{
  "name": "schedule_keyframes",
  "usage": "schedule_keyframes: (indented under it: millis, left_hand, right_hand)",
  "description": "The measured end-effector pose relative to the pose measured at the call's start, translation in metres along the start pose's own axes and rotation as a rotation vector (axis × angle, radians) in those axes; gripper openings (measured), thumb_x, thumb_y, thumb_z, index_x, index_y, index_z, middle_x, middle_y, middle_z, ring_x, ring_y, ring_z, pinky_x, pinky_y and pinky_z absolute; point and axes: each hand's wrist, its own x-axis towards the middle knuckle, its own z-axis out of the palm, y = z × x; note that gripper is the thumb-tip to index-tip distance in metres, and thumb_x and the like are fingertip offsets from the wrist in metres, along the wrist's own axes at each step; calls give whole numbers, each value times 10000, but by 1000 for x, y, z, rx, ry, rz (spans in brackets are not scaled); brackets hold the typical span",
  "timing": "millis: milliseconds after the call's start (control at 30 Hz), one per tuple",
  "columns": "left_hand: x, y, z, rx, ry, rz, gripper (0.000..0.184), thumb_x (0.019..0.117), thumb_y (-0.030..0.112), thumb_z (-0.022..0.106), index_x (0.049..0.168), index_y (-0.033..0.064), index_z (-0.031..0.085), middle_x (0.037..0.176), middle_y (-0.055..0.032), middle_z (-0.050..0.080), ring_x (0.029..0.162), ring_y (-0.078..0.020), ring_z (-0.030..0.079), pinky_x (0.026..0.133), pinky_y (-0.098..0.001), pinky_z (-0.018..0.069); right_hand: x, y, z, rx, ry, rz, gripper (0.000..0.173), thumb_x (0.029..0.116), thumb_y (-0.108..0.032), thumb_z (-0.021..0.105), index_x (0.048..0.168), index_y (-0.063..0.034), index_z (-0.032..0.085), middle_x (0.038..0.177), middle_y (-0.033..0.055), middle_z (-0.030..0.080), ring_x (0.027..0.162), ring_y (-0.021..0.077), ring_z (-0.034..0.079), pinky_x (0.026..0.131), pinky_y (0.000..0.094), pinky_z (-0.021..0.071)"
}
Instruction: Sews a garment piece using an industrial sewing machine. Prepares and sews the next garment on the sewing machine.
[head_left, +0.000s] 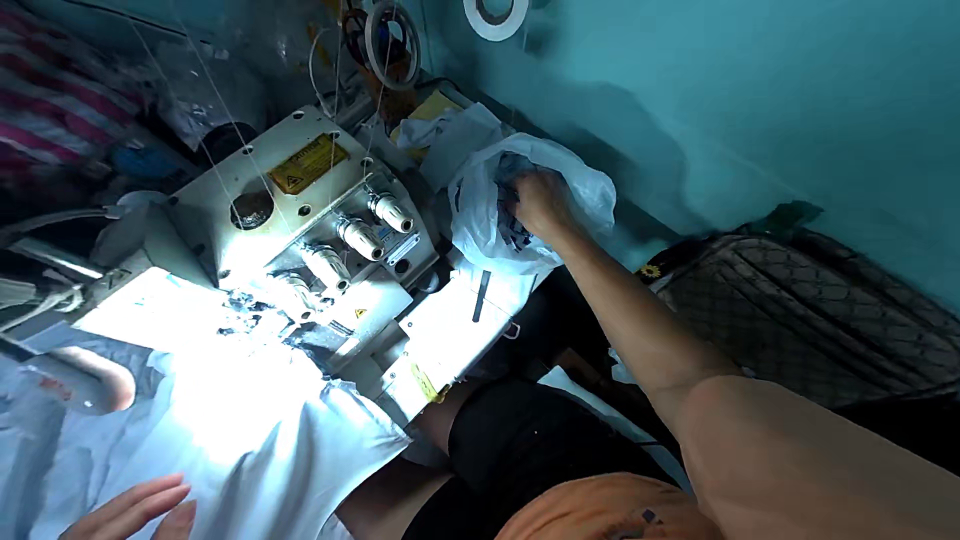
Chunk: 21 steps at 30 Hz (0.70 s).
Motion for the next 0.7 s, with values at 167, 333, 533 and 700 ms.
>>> schedule_keyframes:
  millis: [167, 333, 533, 700]
  left_hand:
    - [3, 11, 5, 0, -10, 20, 214, 989, 58, 606, 986, -145, 675, 1100, -167, 676, 1099, -47, 601, 971, -198, 490]
    - [8, 23, 22, -141, -54, 60, 143, 990, 92, 614, 1015, 2, 722, 1146, 29, 690, 1152, 34, 584, 1002, -182, 492]
    - [6, 57, 75, -389, -15, 52, 155, 1019, 189, 623, 1108, 235, 742, 1078, 185, 739, 980, 30, 692, 879, -197, 585]
    - [7, 80, 148, -922, 163, -334, 206, 985, 37, 574, 1113, 25, 735, 989, 7, 778, 912, -100, 744, 854, -290, 619]
  right_hand:
    - [-10, -2, -13, -40, 11, -43, 259, 1031, -101, 538, 1080, 90, 706, 1168, 287, 677, 1132, 477, 639, 926, 661, 476]
    - [-32, -7, -45, 22, -82, 100, 270, 1039, -176, 595, 1058, 67, 712, 1087, 303, 680, 1099, 484, 634, 895, 671, 463]
    - [-67, -18, -52, 230, 229, 11, 275, 997, -173, 624, 999, 90, 704, 1008, 271, 679, 964, 413, 655, 835, 607, 493]
    - [-154, -101, -3, 510, 458, -859, 88, 884, -29, 662, 900, 30, 725, 720, 107, 614, 614, 139, 576, 558, 246, 473]
